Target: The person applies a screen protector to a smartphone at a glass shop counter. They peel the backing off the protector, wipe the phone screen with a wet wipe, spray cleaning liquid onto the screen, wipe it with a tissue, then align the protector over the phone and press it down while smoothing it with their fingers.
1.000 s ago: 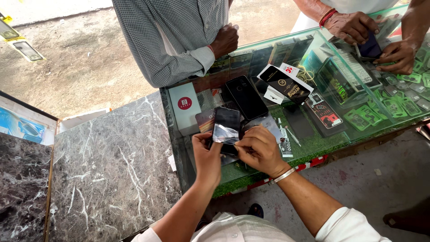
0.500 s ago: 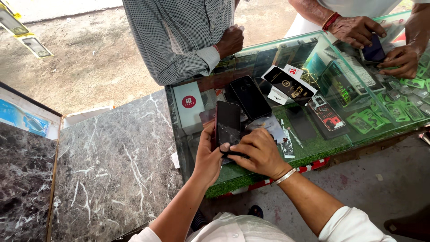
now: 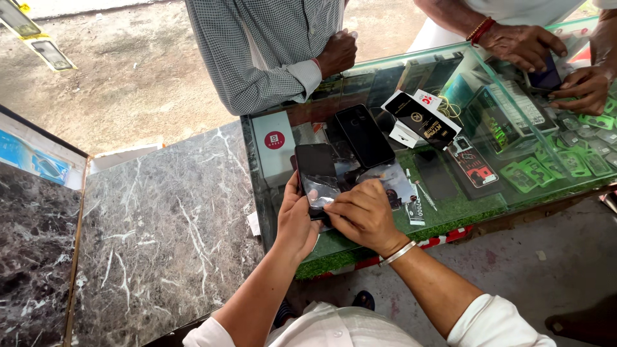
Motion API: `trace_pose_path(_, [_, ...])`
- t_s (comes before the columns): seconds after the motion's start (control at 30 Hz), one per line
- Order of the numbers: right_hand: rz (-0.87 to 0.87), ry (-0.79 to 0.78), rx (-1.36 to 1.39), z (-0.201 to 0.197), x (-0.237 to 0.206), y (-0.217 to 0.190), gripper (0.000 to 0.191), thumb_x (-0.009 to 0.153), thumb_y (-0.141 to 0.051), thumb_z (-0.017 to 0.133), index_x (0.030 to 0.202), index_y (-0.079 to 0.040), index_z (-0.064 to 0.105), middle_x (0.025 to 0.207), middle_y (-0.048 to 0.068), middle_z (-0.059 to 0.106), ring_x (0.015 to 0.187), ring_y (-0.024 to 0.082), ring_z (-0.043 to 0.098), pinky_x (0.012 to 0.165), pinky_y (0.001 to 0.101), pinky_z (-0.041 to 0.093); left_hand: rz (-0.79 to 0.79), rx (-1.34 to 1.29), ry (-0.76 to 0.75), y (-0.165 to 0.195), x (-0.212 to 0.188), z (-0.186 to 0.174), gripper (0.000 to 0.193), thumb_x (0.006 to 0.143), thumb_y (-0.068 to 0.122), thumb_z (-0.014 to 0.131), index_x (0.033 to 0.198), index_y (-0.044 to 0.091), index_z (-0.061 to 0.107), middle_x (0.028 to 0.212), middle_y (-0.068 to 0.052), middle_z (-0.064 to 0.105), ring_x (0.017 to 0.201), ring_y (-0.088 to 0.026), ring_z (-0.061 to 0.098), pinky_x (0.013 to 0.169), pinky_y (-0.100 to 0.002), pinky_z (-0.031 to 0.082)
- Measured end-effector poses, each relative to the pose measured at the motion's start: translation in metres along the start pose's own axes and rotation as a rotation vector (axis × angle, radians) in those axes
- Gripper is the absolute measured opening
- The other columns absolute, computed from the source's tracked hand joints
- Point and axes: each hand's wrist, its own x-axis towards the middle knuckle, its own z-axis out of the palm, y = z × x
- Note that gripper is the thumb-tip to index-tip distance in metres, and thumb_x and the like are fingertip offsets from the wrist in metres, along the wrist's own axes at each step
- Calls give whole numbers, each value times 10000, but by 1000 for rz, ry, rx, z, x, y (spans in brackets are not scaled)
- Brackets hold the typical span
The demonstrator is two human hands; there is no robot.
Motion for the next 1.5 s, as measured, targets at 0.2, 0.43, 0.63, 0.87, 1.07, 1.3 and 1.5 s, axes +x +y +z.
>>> trace_pose_path(0.2, [10, 12, -7, 0, -2, 1, 255, 737, -83, 864, 954, -149, 746, 942, -26, 697, 819, 192, 604, 818, 375, 403, 58, -45, 6, -4, 1, 3, 451, 1041, 31, 422, 1483, 113, 445, 1264, -62, 633, 1072, -150, 658, 902, -334, 559])
trace_pose_path(0.43, [19, 1, -8, 1, -3, 2, 250, 735, -86, 864, 946, -145, 743, 944, -27, 697, 828, 197, 605, 839, 382, 402, 101, -33, 2, -10, 5, 0, 456, 1034, 6, 411, 1482, 74, 456, 1274, -66, 632, 1090, -131, 639, 929, -301, 537])
trace_pose_path(0.63, [29, -7, -11, 1, -5, 2, 250, 738, -97, 873, 950, -149, 751, 947, -30, 698, 828, 184, 600, 847, 374, 397, 54, -2, 40, -5, 0, 5, 454, 1030, 19, 407, 1474, 97, 457, 1248, -49, 633, 1074, -121, 634, 914, -302, 540])
trace_pose_path(0.87, [20, -1, -11, 1, -5, 2, 252, 737, -97, 875, 952, -148, 752, 946, -33, 697, 822, 180, 596, 843, 372, 393, 64, -3, 25, -3, -2, 8, 447, 1029, 13, 404, 1466, 90, 461, 1255, -58, 631, 1072, -123, 635, 917, -299, 534])
trace_pose_path(1.07, [27, 3, -10, 2, -7, 2, 245, 746, -98, 874, 950, -150, 748, 947, -35, 696, 819, 180, 591, 840, 372, 390, 69, 11, 36, -5, 0, 6, 461, 1021, -1, 392, 1468, 83, 459, 1278, -53, 620, 1107, -114, 616, 958, -291, 506])
trace_pose_path(1.3, [32, 3, -8, 1, -7, 2, 244, 747, -96, 870, 950, -151, 747, 947, -35, 695, 816, 181, 589, 842, 372, 389, 103, 21, 28, -9, 2, 2, 479, 1008, -22, 383, 1473, 67, 458, 1289, -59, 616, 1118, -114, 609, 974, -286, 498])
trace_pose_path(1.5, [32, 5, -6, 1, -6, 2, 234, 763, -98, 868, 954, -150, 744, 941, -36, 690, 826, 180, 594, 847, 372, 389, 84, 0, 37, -8, 2, 4, 457, 1025, 1, 400, 1473, 80, 451, 1281, -62, 606, 1121, -123, 602, 978, -302, 489])
